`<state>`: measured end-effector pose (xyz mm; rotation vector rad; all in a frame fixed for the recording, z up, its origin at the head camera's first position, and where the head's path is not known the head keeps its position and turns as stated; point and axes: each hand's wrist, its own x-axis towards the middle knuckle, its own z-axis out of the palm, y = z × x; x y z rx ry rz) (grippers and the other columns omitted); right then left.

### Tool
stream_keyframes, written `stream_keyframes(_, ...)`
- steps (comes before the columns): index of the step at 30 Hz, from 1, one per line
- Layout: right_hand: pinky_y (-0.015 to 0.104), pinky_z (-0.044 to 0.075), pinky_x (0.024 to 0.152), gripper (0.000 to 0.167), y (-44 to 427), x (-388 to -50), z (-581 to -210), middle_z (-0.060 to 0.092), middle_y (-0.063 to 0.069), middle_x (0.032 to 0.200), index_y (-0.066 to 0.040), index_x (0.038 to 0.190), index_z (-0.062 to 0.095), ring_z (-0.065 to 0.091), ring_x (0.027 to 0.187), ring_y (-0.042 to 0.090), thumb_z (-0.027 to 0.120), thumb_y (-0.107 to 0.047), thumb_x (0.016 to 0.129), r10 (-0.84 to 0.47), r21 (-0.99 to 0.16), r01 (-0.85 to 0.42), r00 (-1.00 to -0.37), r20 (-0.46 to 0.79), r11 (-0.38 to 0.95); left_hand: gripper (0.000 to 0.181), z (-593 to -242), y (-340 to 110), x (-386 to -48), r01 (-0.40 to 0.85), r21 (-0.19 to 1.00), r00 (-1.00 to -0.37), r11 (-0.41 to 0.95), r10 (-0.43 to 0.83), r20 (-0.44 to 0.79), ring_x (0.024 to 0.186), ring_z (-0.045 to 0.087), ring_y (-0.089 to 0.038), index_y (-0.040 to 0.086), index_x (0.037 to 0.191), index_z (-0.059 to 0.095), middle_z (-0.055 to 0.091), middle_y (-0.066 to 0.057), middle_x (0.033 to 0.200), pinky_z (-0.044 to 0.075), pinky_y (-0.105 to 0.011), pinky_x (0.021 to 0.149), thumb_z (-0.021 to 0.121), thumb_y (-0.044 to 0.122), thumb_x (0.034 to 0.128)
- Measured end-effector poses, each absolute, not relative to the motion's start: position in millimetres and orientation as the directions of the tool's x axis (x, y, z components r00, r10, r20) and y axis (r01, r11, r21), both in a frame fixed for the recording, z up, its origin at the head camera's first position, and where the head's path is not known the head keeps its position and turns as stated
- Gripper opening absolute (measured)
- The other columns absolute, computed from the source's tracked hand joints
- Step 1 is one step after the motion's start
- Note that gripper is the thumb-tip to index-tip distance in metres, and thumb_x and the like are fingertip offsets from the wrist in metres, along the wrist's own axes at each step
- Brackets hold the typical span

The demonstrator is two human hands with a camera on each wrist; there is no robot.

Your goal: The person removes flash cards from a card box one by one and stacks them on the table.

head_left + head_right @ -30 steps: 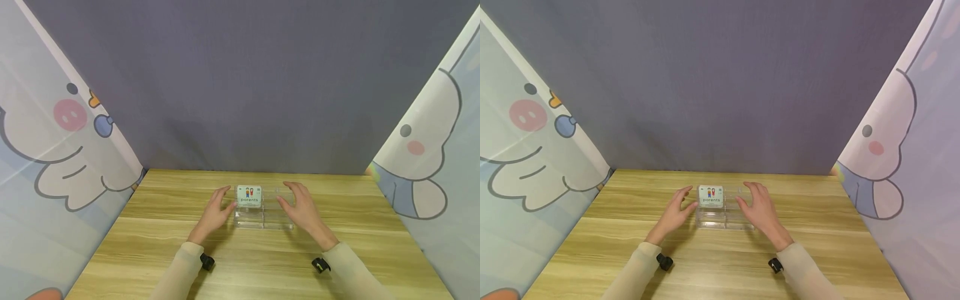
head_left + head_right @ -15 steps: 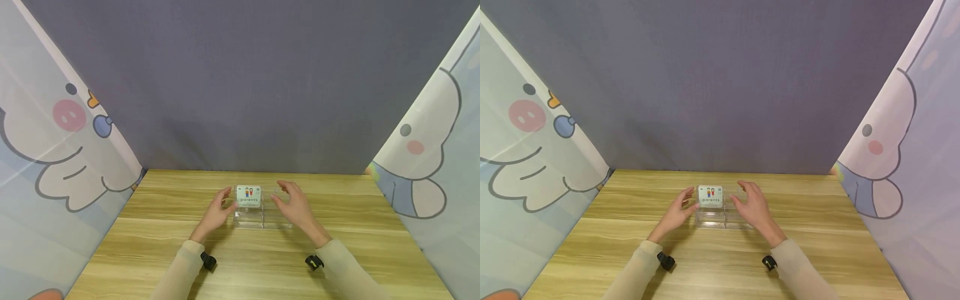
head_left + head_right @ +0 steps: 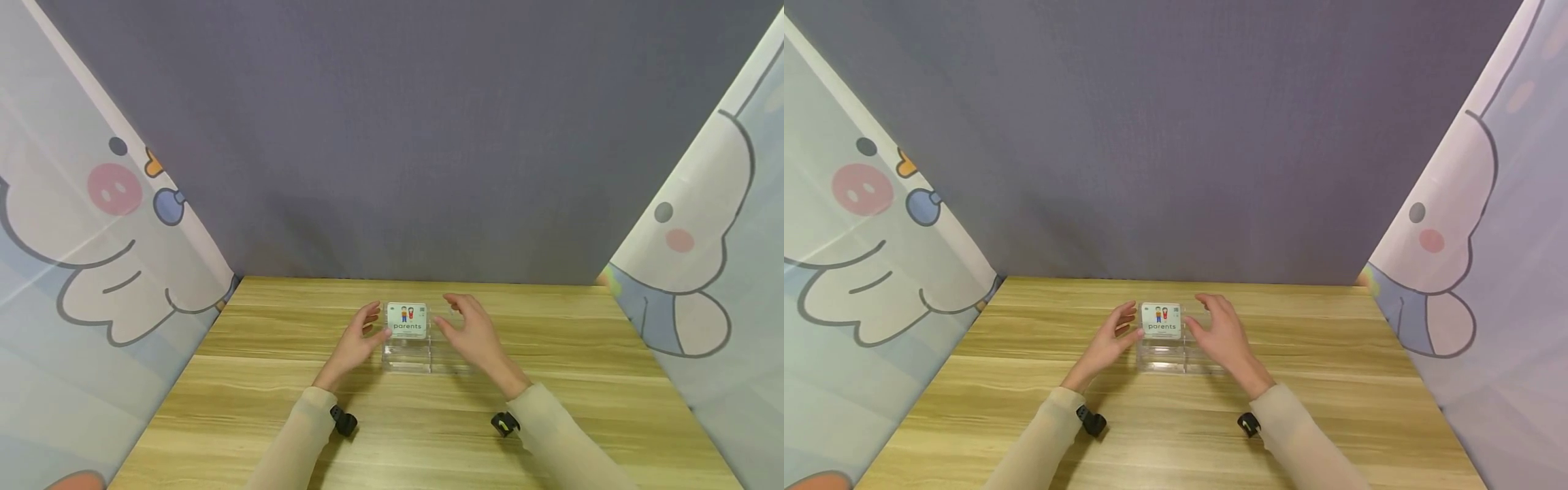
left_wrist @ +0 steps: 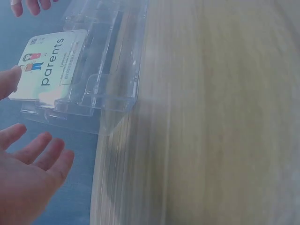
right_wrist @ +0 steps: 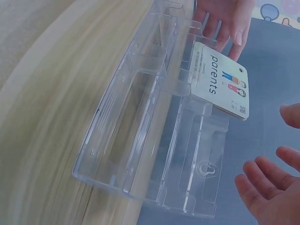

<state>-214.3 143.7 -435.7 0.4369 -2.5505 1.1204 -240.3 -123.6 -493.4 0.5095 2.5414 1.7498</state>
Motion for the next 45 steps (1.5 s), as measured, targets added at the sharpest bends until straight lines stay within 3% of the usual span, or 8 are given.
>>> stream_keyframes(9, 0.052, 0.051, 0.094, 0.051, 137.8, -217.9, -433.9, 0.062, 0.015, 0.126, -0.002, 0.135, 0.060, 0.059, 0.111, 0.031, 0.076, -0.023, 0.092, -0.150, -0.651, -0.392, -0.906, 0.395, 0.650, 0.074, -494.6, -120.0, -244.3, 0.239, 0.937, -0.945, 0.256, 0.283, 0.164, 0.138, 0.041, -0.042, 0.002, 0.156, 0.032, 0.042, -0.019, 0.152, 0.033, -0.057, 0.116, 0.071, 0.017, 0.0958)
stream_keyframes(18, 0.052, 0.052, 0.092, 0.050, 135.1, -221.7, -435.4, 0.062, 0.013, 0.126, -0.004, 0.135, 0.060, 0.059, 0.112, 0.031, 0.076, -0.024, 0.092, -0.155, -0.650, -0.391, -0.907, 0.390, 0.652, 0.073, -496.9, -117.6, -249.5, 0.230, 0.945, -0.948, 0.234, 0.275, 0.162, 0.136, 0.044, -0.037, 0.004, 0.155, 0.034, 0.046, -0.016, 0.148, 0.035, -0.052, 0.117, 0.072, 0.010, 0.0932)
stream_keyframes(32, 0.051, 0.053, 0.092, 0.047, 132.6, -224.2, -436.0, 0.063, 0.015, 0.125, -0.003, 0.133, 0.062, 0.060, 0.111, 0.032, 0.076, -0.022, 0.092, -0.166, -0.651, -0.408, -0.901, 0.401, 0.640, 0.072, -496.7, -114.2, -254.1, 0.204, 0.970, -0.950, 0.132, 0.266, 0.164, 0.138, 0.039, -0.046, -0.004, 0.152, 0.032, 0.040, -0.027, 0.148, 0.029, -0.057, 0.119, 0.066, -0.012, 0.0885)
stream_keyframes(45, 0.051, 0.051, 0.093, 0.044, 131.2, -229.4, -442.2, 0.064, 0.015, 0.125, -0.003, 0.132, 0.063, 0.060, 0.110, 0.032, 0.074, -0.022, 0.093, -0.173, -0.642, -0.422, -0.893, 0.414, 0.640, 0.065, -478.0, -109.6, -243.8, 0.220, 0.975, -0.947, 0.032, 0.248, 0.206, 0.130, 0.044, -0.048, -0.009, 0.143, 0.040, 0.047, -0.028, 0.135, 0.033, -0.058, 0.116, 0.064, -0.020, 0.0822)
